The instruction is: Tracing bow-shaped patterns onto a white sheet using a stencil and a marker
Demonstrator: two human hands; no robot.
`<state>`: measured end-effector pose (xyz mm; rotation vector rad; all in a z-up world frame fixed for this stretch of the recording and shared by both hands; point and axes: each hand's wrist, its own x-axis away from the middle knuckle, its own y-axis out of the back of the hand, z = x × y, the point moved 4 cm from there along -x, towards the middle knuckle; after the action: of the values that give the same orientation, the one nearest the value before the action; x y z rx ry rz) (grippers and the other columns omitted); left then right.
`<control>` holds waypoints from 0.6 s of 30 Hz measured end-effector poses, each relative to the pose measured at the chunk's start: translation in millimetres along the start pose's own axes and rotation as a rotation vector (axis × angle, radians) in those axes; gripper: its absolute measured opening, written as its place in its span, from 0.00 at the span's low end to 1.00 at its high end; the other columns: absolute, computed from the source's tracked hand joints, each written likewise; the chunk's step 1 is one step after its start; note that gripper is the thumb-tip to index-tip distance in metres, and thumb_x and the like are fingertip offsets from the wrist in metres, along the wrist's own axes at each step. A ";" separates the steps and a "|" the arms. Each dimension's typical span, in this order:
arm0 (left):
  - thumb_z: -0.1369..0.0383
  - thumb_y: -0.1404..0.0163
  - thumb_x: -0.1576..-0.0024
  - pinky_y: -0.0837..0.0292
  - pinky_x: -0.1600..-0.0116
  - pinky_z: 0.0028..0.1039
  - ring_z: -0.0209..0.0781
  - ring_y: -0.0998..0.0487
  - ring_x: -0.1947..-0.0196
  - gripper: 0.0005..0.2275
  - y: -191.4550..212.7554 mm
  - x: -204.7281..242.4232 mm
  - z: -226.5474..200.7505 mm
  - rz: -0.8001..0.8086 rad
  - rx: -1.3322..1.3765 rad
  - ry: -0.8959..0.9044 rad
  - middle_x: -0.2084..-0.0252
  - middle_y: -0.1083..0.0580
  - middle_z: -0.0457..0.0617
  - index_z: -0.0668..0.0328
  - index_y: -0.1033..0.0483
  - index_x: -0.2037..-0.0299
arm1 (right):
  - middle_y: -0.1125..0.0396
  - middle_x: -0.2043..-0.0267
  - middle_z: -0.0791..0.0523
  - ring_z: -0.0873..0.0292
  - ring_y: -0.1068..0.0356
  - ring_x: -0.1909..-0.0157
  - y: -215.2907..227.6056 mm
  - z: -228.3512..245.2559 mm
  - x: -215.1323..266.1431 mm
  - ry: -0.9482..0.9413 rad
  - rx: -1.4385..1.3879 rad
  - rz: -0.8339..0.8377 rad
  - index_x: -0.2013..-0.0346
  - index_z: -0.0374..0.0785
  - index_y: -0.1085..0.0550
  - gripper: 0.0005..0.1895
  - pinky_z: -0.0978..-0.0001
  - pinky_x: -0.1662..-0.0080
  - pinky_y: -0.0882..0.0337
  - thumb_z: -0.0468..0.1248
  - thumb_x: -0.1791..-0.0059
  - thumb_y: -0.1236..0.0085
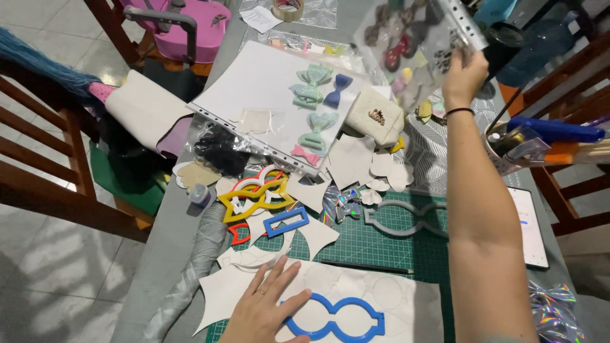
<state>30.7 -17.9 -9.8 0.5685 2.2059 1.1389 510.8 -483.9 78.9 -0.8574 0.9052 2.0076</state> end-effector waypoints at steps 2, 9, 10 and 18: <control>0.38 0.56 0.38 0.55 0.31 0.55 0.65 0.52 0.25 0.29 -1.0 -0.3 1.7 -0.001 0.002 -0.007 0.24 0.48 0.60 0.41 0.34 0.32 | 0.21 0.65 0.54 0.58 0.21 0.65 25.4 33.9 -12.1 0.063 -0.055 -0.054 0.62 0.35 0.21 0.12 0.61 0.69 0.24 0.43 0.45 0.38; 0.41 0.44 0.42 0.55 0.31 0.56 0.64 0.52 0.25 0.32 -2.1 0.7 1.2 0.005 -0.018 -0.019 0.24 0.48 0.59 0.42 0.35 0.32 | 0.24 0.56 0.52 0.57 0.23 0.54 82.6 87.3 -14.4 -0.065 -0.558 -0.082 0.53 0.32 0.27 0.09 0.61 0.53 0.18 0.36 0.44 0.44; 0.41 0.44 0.42 0.55 0.31 0.56 0.64 0.52 0.25 0.32 -1.6 0.8 0.3 0.004 -0.019 -0.019 0.24 0.48 0.59 0.42 0.35 0.32 | 0.24 0.56 0.52 0.57 0.23 0.54 84.8 90.8 -10.3 -0.064 -0.559 -0.083 0.53 0.32 0.27 0.09 0.61 0.53 0.18 0.36 0.44 0.44; 0.45 0.43 0.44 0.59 0.30 0.57 0.66 0.54 0.25 0.27 11.2 -3.7 -8.0 0.028 0.077 0.035 0.26 0.45 0.62 0.46 0.27 0.38 | 0.26 0.61 0.66 0.69 0.24 0.62 104.4 118.4 66.6 -0.645 -0.949 0.174 0.49 0.50 0.29 0.09 0.76 0.66 0.23 0.40 0.43 0.40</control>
<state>29.3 -18.6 4.3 0.6179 2.2859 1.0898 360.6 -412.0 119.4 -0.5064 -0.4011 2.6400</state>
